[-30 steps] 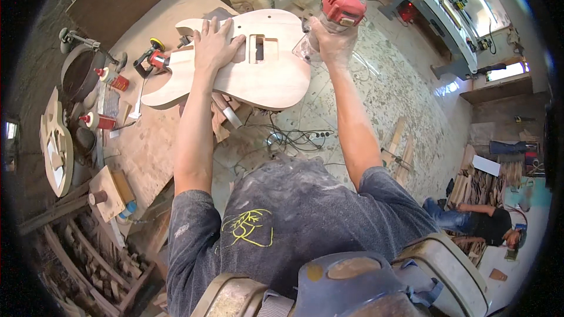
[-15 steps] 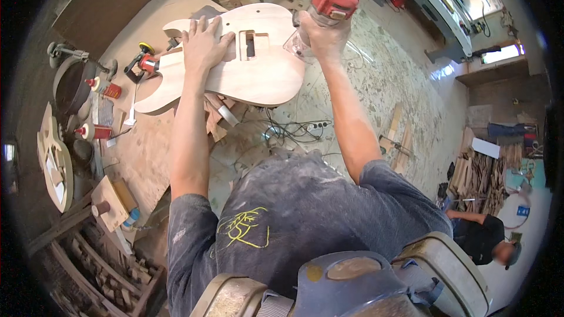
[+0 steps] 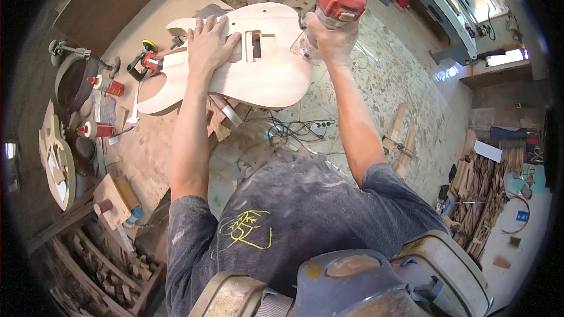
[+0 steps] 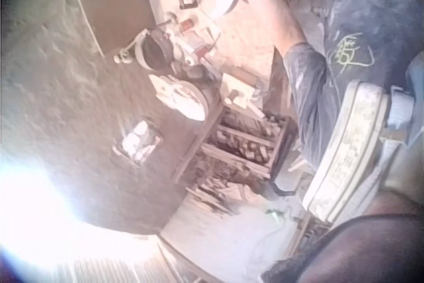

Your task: The person sands the surface and edges of a wooden guitar body using a sanding block, then uses a stationary belt sander to smooth a separate wooden piece before using a handheld router on the guitar body.

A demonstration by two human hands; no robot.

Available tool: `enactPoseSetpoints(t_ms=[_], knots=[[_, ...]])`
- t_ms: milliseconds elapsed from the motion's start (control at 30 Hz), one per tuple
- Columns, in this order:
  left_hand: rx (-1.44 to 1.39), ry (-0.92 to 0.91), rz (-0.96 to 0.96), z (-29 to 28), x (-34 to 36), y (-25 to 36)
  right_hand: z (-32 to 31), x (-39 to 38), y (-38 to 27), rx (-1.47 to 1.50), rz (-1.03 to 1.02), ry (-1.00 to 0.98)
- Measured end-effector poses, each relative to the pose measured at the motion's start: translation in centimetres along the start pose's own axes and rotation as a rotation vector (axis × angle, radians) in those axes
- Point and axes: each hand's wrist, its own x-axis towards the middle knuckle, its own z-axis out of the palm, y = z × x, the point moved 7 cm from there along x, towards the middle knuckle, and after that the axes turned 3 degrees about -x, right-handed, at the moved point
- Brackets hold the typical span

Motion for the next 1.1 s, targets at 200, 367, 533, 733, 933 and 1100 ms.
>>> enactPoseSetpoints(t_ms=[200, 367, 533, 733, 933, 1100], knots=[[-0.031, 0.028, 0.028, -0.4, 0.0, 0.2, 0.9, 0.4, 1.8, -0.050, -0.070, -0.029], [-0.031, 0.048, 0.030, -0.4, 0.0, 0.1, 1.1, 1.1, 1.1, -0.039, -0.121, 0.004], [-0.016, 0.039, 0.028, -0.3, 0.0, 0.2, 1.8, 1.6, 2.8, -0.003, -0.062, -0.064], [-0.014, 0.033, 0.030, -0.5, 0.0, 0.4, 2.4, 2.5, 2.0, 0.061, -0.065, -0.050], [-0.024, 0.033, 0.027, -0.6, -0.2, 0.5, 3.7, 3.5, 4.3, 0.047, -0.079, -0.111], [-0.028, 0.047, 0.021, -0.6, -0.2, 0.4, 4.5, 4.2, 4.5, 0.118, -0.060, -0.111]])
